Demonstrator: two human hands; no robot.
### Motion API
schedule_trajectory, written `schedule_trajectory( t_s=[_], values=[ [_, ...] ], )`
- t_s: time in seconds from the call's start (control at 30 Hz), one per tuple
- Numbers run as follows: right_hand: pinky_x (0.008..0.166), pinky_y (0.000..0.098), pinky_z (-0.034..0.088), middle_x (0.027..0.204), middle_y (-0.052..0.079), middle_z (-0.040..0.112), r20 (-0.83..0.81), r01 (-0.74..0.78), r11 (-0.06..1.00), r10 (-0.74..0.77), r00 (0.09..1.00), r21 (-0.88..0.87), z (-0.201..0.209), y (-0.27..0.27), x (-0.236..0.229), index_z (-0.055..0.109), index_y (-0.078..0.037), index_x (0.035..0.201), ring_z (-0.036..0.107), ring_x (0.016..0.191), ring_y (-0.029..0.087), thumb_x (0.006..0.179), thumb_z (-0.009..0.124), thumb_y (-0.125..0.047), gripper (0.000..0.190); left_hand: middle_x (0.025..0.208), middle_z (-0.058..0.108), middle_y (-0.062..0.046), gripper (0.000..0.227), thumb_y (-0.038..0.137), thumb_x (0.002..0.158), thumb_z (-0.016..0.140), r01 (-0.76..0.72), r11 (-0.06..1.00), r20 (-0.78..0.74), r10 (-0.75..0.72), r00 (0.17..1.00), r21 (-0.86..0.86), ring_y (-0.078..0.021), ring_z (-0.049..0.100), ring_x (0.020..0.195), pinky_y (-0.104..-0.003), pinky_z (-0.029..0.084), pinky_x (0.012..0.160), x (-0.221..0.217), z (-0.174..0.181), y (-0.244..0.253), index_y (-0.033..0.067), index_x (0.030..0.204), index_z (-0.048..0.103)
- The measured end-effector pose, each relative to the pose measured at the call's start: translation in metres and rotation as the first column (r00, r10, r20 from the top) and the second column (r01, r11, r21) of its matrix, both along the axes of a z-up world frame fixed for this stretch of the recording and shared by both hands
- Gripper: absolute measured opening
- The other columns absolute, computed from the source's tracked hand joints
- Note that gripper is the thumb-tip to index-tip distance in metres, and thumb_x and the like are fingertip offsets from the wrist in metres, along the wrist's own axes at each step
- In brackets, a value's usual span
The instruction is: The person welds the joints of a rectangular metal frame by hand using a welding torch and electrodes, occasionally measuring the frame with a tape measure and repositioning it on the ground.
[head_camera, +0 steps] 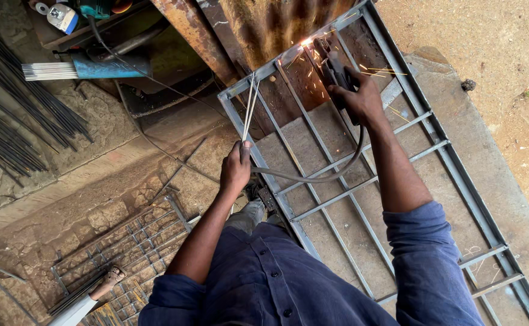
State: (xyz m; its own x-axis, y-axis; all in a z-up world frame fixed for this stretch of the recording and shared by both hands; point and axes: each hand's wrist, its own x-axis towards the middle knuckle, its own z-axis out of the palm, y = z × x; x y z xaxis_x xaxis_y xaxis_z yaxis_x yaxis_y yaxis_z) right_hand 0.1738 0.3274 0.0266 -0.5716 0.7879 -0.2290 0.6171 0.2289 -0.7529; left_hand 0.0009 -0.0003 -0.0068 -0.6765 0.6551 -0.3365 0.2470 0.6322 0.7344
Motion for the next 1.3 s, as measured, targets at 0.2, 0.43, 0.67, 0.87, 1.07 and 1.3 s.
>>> schedule_trajectory(
  t_s=[0.2, 0.43, 0.67, 0.87, 1.07, 1.3],
  values=[
    [0.058, 0.0300, 0.051, 0.087, 0.005, 0.072, 0.019, 0.072, 0.962, -0.069, 0.997, -0.262, 0.029, -0.001, -0.012, 0.059, -0.008, 0.146, 0.063, 0.064, 0.011, 0.089, 0.078, -0.031, 0.064, 0.088, 0.071, -0.021, 0.045, 0.046, 0.108, 0.039, -0.006, 1.000, 0.015, 0.006, 1.000, 0.009, -0.0443, 0.070, 0.086, -0.053, 0.053, 0.074, 0.001, 0.001, 0.001, 0.0095, 0.115, 0.065],
    [0.050, 0.0285, 0.050, 0.078, 0.006, 0.071, 0.134, 0.070, 0.954, -0.032, 0.990, -0.291, 0.039, 0.017, -0.014, 0.057, -0.009, 0.148, 0.063, 0.058, 0.012, 0.091, 0.077, -0.035, 0.065, 0.088, 0.072, -0.022, 0.043, 0.044, 0.107, 0.040, -0.011, 1.000, 0.030, 0.011, 0.999, -0.018, -0.0455, 0.070, 0.086, -0.055, 0.052, 0.072, 0.002, 0.001, 0.005, 0.0093, 0.113, 0.064],
    [0.049, 0.0301, 0.051, 0.081, 0.005, 0.075, 0.247, 0.076, 0.960, -0.007, 0.969, -0.269, 0.052, 0.023, -0.022, 0.056, -0.013, 0.146, 0.065, 0.057, 0.012, 0.088, 0.077, -0.041, 0.068, 0.086, 0.071, -0.018, 0.046, 0.046, 0.109, 0.039, 0.027, 1.000, 0.039, -0.027, 0.999, -0.010, -0.0399, 0.070, 0.080, -0.051, 0.054, 0.069, 0.005, 0.007, 0.008, 0.0099, 0.115, 0.066],
    [0.048, 0.0328, 0.052, 0.071, 0.006, 0.071, 0.287, 0.024, 0.984, 0.027, 0.958, -0.174, 0.062, 0.022, -0.022, 0.068, -0.018, 0.134, 0.065, 0.054, 0.015, 0.087, 0.078, -0.040, 0.053, 0.071, 0.063, -0.005, 0.043, 0.042, 0.111, 0.037, 0.056, 0.994, 0.115, -0.045, 0.992, -0.094, -0.0186, 0.062, 0.060, -0.039, 0.049, 0.052, 0.004, 0.009, 0.006, 0.0125, 0.127, 0.063],
    [0.070, 0.0471, 0.058, 0.093, 0.017, 0.076, 0.096, -0.004, 0.996, -0.005, 0.995, 0.088, -0.034, 0.034, -0.026, 0.080, -0.019, 0.107, 0.072, 0.080, 0.031, 0.074, 0.085, -0.057, 0.051, 0.080, 0.050, 0.005, 0.030, 0.009, 0.112, 0.041, 0.240, 0.927, 0.060, -0.268, 0.962, 0.288, -0.0072, 0.043, 0.064, -0.026, 0.040, 0.056, -0.032, -0.046, -0.035, 0.0052, 0.130, 0.065],
    [0.067, 0.0411, 0.060, 0.071, 0.005, 0.078, 0.147, 0.135, 0.986, -0.119, 0.982, -0.100, -0.021, 0.022, -0.066, 0.077, -0.019, 0.076, 0.077, 0.069, 0.019, 0.072, 0.063, -0.077, 0.060, 0.065, 0.048, 0.002, 0.045, 0.040, 0.115, 0.037, 0.143, 0.990, 0.263, -0.142, 0.954, 0.014, -0.0078, 0.041, 0.050, -0.026, 0.031, 0.043, -0.059, -0.001, -0.021, 0.0043, 0.118, 0.064]
  ],
)
